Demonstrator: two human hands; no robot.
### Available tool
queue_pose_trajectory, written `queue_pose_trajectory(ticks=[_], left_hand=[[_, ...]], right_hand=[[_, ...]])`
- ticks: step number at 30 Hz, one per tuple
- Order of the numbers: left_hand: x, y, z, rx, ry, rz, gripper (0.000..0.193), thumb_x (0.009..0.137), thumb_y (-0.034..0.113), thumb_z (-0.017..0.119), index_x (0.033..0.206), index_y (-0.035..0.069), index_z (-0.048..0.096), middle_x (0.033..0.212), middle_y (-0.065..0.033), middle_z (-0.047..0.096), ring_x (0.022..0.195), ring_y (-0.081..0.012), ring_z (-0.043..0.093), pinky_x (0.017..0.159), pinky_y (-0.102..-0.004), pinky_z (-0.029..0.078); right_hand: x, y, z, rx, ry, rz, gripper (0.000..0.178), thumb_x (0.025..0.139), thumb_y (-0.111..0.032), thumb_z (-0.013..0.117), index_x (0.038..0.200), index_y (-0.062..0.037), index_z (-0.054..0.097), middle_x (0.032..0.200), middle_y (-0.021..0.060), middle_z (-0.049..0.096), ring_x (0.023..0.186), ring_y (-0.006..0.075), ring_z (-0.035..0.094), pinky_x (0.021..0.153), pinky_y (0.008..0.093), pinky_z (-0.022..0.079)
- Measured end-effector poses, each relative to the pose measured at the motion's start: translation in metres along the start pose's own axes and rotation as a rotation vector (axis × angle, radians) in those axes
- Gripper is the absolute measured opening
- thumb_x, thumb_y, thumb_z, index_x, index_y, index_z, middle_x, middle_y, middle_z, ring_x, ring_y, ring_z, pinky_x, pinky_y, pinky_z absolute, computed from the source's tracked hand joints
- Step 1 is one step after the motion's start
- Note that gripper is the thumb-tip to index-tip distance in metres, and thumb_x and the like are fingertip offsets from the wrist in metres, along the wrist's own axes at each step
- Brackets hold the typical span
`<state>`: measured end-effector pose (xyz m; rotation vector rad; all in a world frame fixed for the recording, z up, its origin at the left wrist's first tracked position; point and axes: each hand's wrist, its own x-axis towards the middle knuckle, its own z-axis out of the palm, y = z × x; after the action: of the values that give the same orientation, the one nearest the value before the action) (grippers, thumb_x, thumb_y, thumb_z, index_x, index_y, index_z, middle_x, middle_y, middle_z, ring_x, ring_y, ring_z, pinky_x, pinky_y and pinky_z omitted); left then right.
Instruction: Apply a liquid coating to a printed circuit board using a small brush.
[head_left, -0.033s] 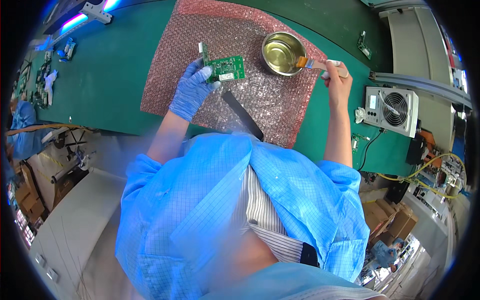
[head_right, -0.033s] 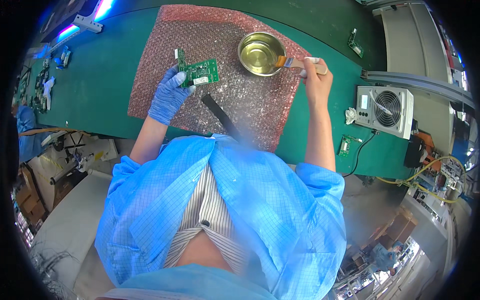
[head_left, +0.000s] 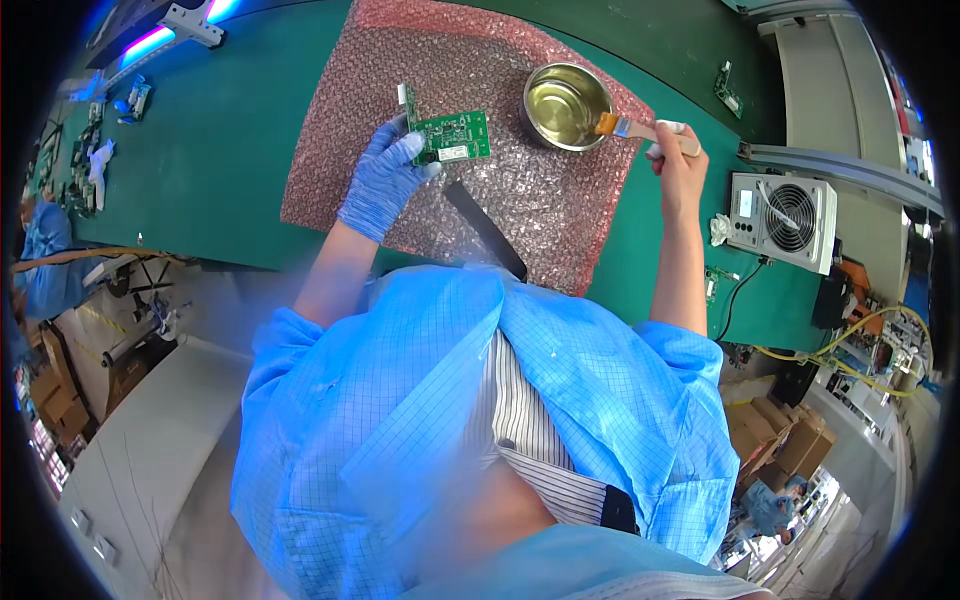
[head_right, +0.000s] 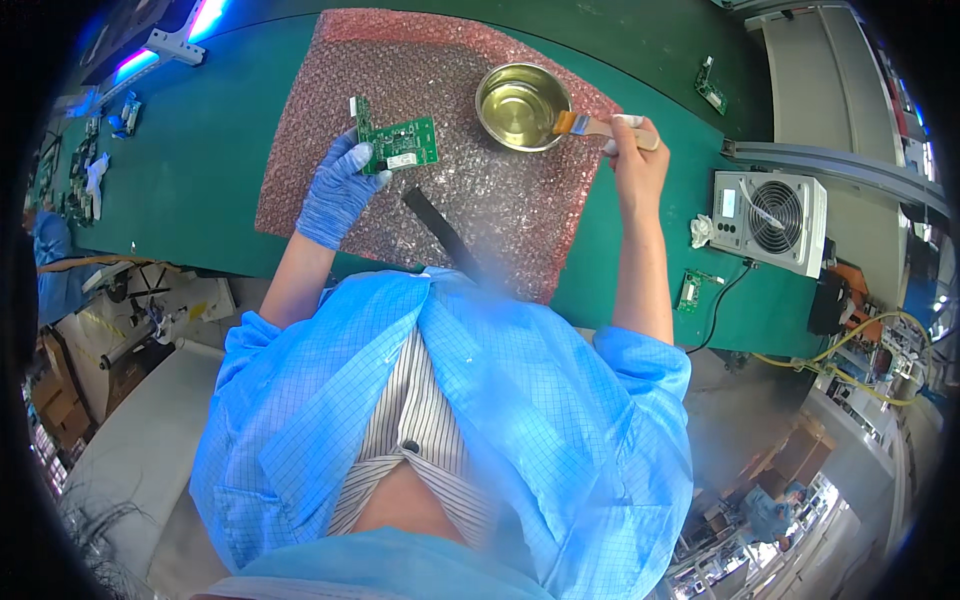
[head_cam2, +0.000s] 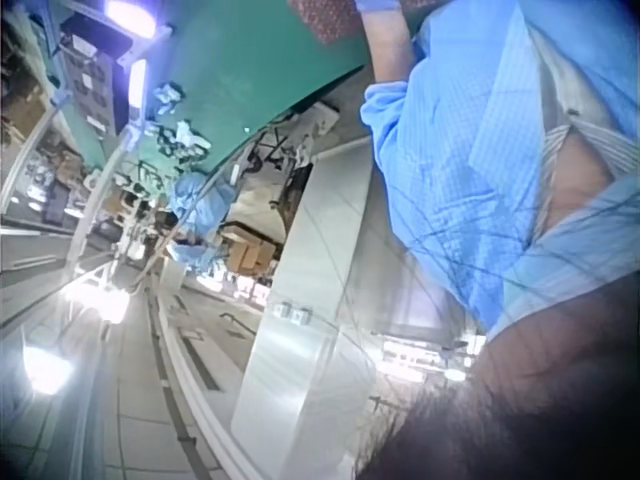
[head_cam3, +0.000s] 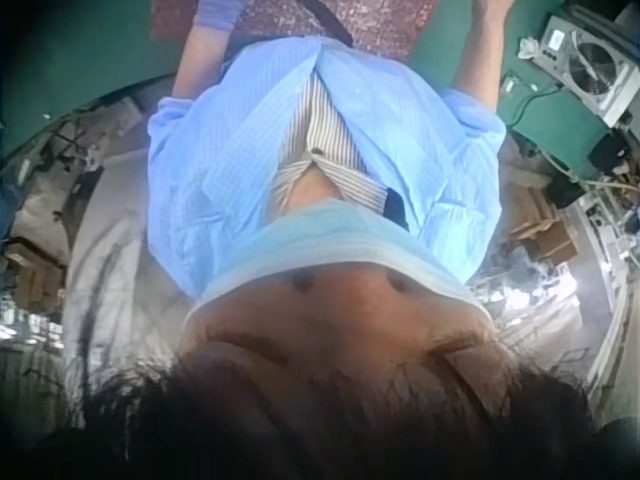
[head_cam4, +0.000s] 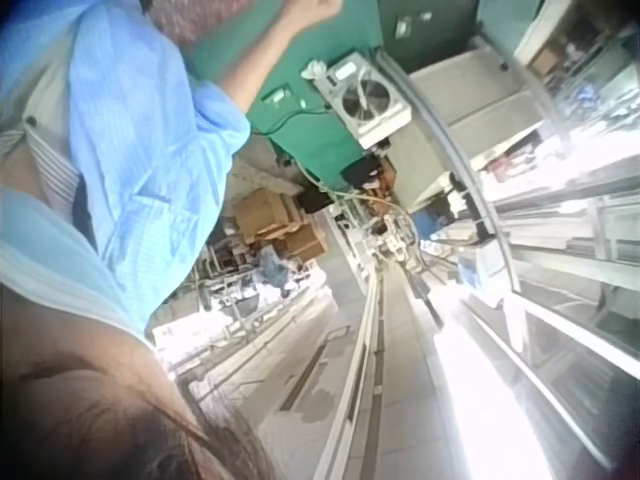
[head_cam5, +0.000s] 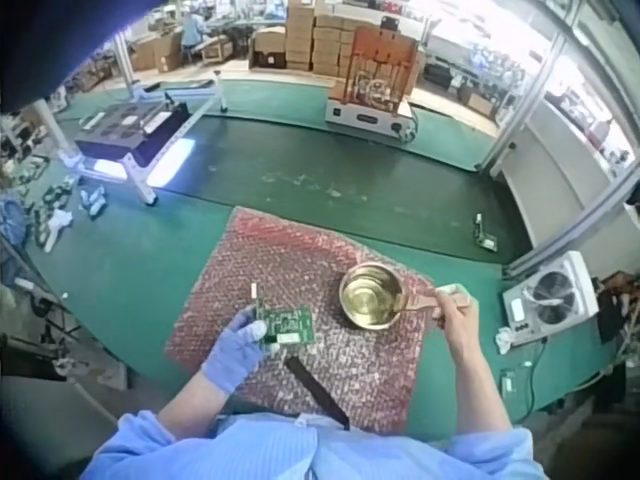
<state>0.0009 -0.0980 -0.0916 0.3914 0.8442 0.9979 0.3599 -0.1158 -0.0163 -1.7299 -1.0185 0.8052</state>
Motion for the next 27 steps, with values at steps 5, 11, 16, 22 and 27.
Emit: queue_pose_trajectory(ticks=[5, 11, 16, 22, 27], left_hand=[[0.000, -0.001, -0.001, -0.029, 0.036, 0.025, 0.038, 0.085, 0.012, 0.065, 0.119, 0.004, 0.049, 0.099, -0.0100, 0.059, 0.084, -0.0212, 0.063, 0.060, -0.0340, 0.058], [0.004, 0.006, 0.003, 0.010, -0.036, -0.038, 0.035, 0.086, 0.015, 0.064, 0.115, 0.003, 0.050, 0.100, -0.0112, 0.060, 0.081, -0.0208, 0.065, 0.055, -0.0310, 0.059], [0.006, 0.006, 0.019, 0.067, -0.049, 0.025, 0.042, 0.084, 0.019, 0.066, 0.119, 0.003, 0.049, 0.103, -0.0118, 0.060, 0.086, -0.0211, 0.065, 0.062, -0.0300, 0.060], [0.011, 0.003, 0.019, 0.086, -0.109, 0.019, 0.049, 0.085, 0.018, 0.065, 0.126, 0.002, 0.044, 0.110, -0.0125, 0.058, 0.097, -0.0229, 0.062, 0.073, -0.0321, 0.060], [0.012, 0.001, 0.016, 0.088, -0.123, 0.009, 0.051, 0.085, 0.017, 0.065, 0.128, 0.002, 0.042, 0.113, -0.0129, 0.057, 0.099, -0.0231, 0.062, 0.075, -0.0320, 0.059]], right_hand=[[-0.006, -0.018, -0.012, 0.014, 0.017, 0.015, 0.021, 0.089, -0.023, 0.062, 0.092, -0.0023, 0.065, 0.066, -0.0008, 0.056, 0.056, 0.0046, 0.046, 0.051, 0.0190, 0.035], [-0.011, -0.012, 0.000, 0.215, -0.061, 0.039, 0.021, 0.087, -0.023, 0.067, 0.094, -0.0033, 0.065, 0.076, -0.0016, 0.059, 0.064, 0.0050, 0.049, 0.056, 0.0209, 0.039], [-0.010, 0.015, 0.013, 0.262, -0.130, 0.093, 0.020, 0.085, -0.023, 0.069, 0.090, -0.0038, 0.065, 0.072, -0.0021, 0.058, 0.062, 0.0054, 0.049, 0.055, 0.0217, 0.040], [-0.005, 0.024, -0.010, 0.181, -0.039, 0.133, 0.021, 0.085, -0.023, 0.066, 0.093, -0.0032, 0.063, 0.072, 0.0015, 0.061, 0.060, 0.0070, 0.052, 0.056, 0.0219, 0.041], [-0.005, 0.022, -0.032, 0.175, -0.064, 0.137, 0.023, 0.085, -0.022, 0.065, 0.098, -0.0028, 0.064, 0.074, 0.0032, 0.063, 0.061, 0.0082, 0.054, 0.057, 0.0221, 0.043]])
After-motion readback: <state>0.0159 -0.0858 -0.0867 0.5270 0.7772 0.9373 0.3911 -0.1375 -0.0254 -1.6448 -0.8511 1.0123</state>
